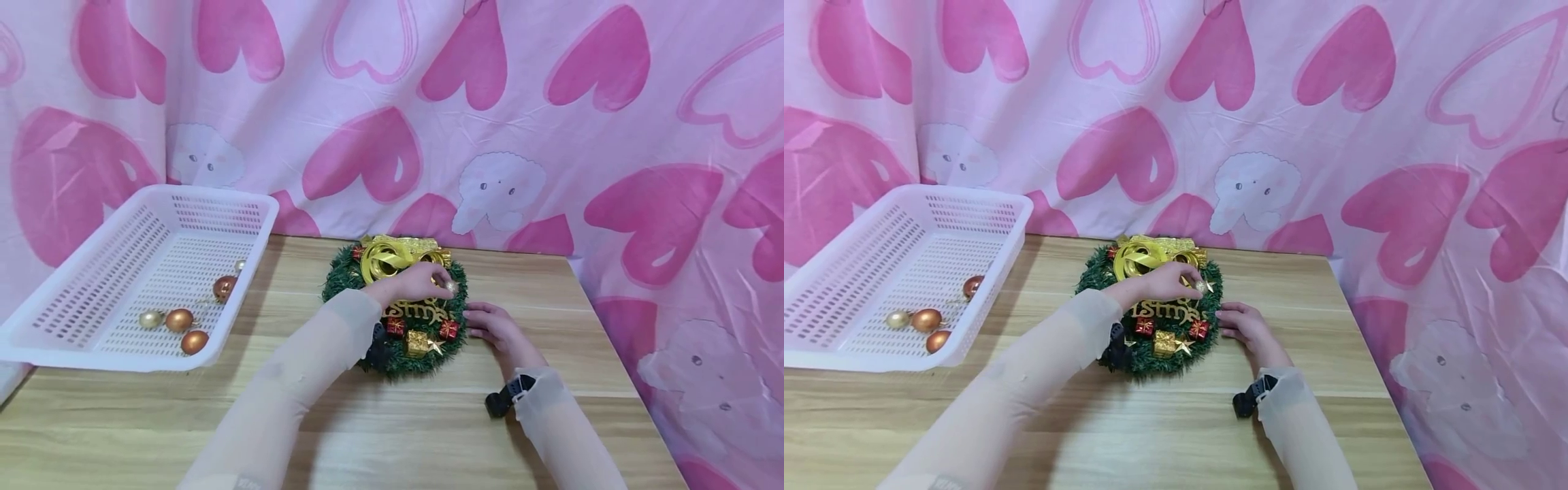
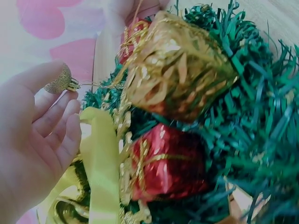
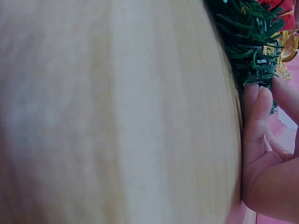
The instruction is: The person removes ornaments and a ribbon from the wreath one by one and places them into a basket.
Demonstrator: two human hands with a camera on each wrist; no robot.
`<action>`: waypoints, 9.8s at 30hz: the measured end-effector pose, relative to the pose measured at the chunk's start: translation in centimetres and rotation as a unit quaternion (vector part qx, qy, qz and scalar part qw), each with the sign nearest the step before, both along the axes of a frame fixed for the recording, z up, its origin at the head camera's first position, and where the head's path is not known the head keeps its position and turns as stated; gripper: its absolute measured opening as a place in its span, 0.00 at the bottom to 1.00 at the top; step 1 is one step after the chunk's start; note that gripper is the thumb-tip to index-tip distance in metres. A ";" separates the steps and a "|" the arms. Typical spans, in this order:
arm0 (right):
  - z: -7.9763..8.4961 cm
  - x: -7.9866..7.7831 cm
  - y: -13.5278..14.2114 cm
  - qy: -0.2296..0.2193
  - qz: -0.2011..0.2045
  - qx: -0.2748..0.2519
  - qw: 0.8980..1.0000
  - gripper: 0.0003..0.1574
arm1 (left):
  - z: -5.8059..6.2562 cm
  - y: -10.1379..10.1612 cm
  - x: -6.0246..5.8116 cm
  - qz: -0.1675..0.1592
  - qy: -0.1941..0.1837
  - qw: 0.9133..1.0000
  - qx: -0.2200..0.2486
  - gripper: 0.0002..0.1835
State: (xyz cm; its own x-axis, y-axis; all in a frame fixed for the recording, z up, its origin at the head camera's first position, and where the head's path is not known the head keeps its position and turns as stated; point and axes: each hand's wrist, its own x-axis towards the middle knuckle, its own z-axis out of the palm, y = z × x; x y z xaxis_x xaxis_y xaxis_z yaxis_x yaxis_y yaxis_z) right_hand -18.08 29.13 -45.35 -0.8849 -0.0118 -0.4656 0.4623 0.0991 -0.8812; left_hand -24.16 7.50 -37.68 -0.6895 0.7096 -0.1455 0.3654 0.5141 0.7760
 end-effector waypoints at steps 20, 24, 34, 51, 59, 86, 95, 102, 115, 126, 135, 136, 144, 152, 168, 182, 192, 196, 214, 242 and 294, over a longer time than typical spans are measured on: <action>0.1 0.1 0.1 0.002 0.003 -0.010 1.000 0.35 | 2.3 -4.1 -0.6 0.018 0.004 1.000 0.005 0.17; 0.0 0.3 0.1 0.001 -0.001 -0.023 1.000 0.35 | 2.6 -4.8 -0.7 0.021 0.005 1.000 0.008 0.15; 0.1 0.3 0.2 0.011 0.009 -0.011 1.000 0.34 | 3.1 -6.6 -0.7 0.025 0.010 1.000 0.013 0.19; 0.3 0.4 0.1 0.010 0.006 -0.018 1.000 0.35 | 3.9 -10.3 -1.4 0.052 0.032 0.998 0.025 0.18; 0.2 0.3 0.2 0.007 0.016 -0.009 1.000 0.36 | 4.5 -13.0 -1.7 0.084 0.019 0.996 0.033 0.17; 0.3 0.3 0.3 0.007 0.021 0.000 1.000 0.38 | 6.3 -23.2 -1.1 0.196 0.050 0.979 0.014 0.16; 0.4 0.4 0.3 0.000 0.005 -0.013 1.000 0.34 | 5.6 -27.2 -0.4 0.227 0.046 0.973 0.000 0.19; 0.4 0.3 0.4 0.002 0.015 -0.012 1.000 0.36 | 5.1 -29.9 -0.1 0.253 0.036 0.967 -0.017 0.26; 0.2 0.2 0.4 -0.006 0.016 -0.006 1.000 0.35 | 3.4 -34.1 0.2 0.271 0.019 0.960 -0.070 0.25; 0.3 0.1 0.3 -0.001 0.023 0.002 1.000 0.37 | 2.8 -35.6 0.5 0.261 0.007 0.959 -0.112 0.27; 0.4 0.0 0.3 -0.008 0.025 -0.001 1.000 0.37 | 3.1 -35.6 0.7 0.256 -0.011 0.959 -0.124 0.30; 0.4 0.0 0.2 -0.009 0.025 0.000 1.000 0.37 | 3.1 -35.7 0.7 0.254 -0.009 0.959 -0.124 0.30; 0.6 0.0 0.3 -0.012 0.024 -0.001 1.000 0.38 | 3.8 -35.6 0.5 0.263 0.012 0.958 -0.110 0.29; 0.6 0.0 0.3 -0.012 0.020 -0.002 1.000 0.38 | 5.4 -34.7 0.3 0.284 0.026 0.956 -0.065 0.30; 0.5 0.4 0.2 -0.004 0.020 -0.005 1.000 0.35 | 8.4 -30.4 -0.2 0.301 0.014 0.953 0.004 0.33; 0.3 0.4 0.4 0.000 0.021 0.013 1.000 0.36 | 7.6 -23.8 -3.0 0.253 0.004 0.965 0.071 0.24; 0.7 0.7 0.3 -0.004 0.011 0.004 1.000 0.35 | 7.0 -19.6 -3.9 0.209 -0.018 0.971 0.112 0.21; 0.6 0.6 0.3 -0.003 0.010 0.002 1.000 0.35 | 6.6 -18.2 -4.0 0.204 -0.024 0.972 0.111 0.20; 0.5 0.9 -0.5 -0.005 -0.012 -0.019 1.000 0.34 | 1.3 -14.4 -4.4 0.173 -0.080 0.977 0.093 0.23; 0.0 0.6 -1.2 0.003 0.009 -0.017 1.000 0.36 | -2.1 -13.2 -2.9 0.179 -0.088 0.979 0.032 0.23; 0.4 0.4 -0.7 0.010 0.014 -0.001 1.000 0.36 | 5.2 -10.0 -3.6 0.190 -0.163 0.939 0.234 0.20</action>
State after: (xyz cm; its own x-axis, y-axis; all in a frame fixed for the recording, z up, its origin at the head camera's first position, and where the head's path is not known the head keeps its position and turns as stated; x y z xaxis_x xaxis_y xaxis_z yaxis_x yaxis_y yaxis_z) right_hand -17.65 28.45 -44.99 -0.8932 -0.0380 -0.4481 0.4420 0.1104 -0.8902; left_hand -27.77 -2.53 -32.44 -0.8792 0.4596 -0.1254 -0.0714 0.1332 0.9885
